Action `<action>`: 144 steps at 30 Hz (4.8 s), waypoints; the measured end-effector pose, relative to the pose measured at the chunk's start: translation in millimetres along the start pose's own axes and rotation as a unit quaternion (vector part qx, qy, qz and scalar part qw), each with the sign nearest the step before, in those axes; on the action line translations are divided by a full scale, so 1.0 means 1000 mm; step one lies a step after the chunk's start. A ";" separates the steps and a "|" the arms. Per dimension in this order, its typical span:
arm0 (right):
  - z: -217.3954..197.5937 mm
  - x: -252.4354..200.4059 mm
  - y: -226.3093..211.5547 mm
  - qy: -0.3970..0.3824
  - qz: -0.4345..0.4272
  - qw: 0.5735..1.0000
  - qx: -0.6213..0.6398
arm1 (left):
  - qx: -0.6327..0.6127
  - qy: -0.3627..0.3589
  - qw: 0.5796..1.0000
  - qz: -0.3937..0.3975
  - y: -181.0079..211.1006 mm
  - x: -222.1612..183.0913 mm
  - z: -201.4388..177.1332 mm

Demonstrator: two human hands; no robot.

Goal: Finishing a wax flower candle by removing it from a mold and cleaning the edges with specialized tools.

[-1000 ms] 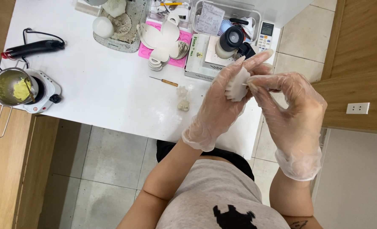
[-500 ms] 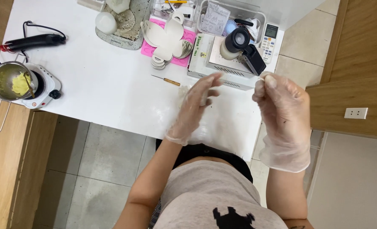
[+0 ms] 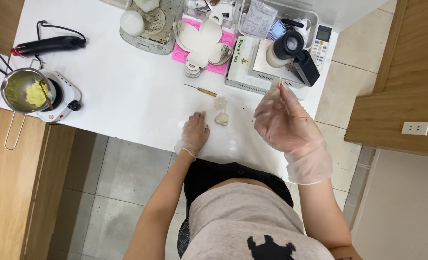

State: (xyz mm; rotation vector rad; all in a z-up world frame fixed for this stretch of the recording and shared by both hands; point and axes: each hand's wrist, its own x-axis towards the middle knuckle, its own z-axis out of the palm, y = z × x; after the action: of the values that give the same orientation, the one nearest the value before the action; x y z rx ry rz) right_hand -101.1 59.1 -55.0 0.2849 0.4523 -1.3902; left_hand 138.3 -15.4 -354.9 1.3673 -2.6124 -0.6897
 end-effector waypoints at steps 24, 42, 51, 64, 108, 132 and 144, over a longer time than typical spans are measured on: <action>0.001 0.034 0.062 0.154 -0.157 0.909 -0.354 | -0.644 0.151 0.750 -0.033 0.161 0.000 -0.205; -0.010 0.100 0.109 0.156 -0.029 0.879 -0.450 | -0.628 0.259 0.730 -0.066 0.066 -0.014 -0.223; 0.004 0.138 0.149 0.145 -0.011 0.843 -0.518 | -0.664 0.188 0.715 -0.110 0.002 -0.017 -0.256; 0.023 0.168 0.181 0.151 0.019 0.904 -0.400 | -0.679 0.136 0.714 -0.104 -0.039 0.002 -0.285; -0.030 0.188 0.172 0.269 -0.104 0.801 -0.525 | -0.748 -0.081 0.639 -0.162 -0.065 0.045 -0.194; -0.042 0.188 0.167 0.298 -0.057 0.800 -0.518 | -0.662 -0.091 0.722 -0.179 -0.061 0.049 -0.177; -0.072 0.140 0.119 0.334 -0.184 0.724 -0.575 | -0.095 -0.160 0.981 0.048 -0.057 0.027 -0.112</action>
State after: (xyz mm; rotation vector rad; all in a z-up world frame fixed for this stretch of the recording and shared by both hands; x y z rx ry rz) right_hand 21.6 -11.8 -192.1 -0.3890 1.9596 -1.0814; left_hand 199.4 -103.2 -283.4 1.1499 -2.7326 -1.1976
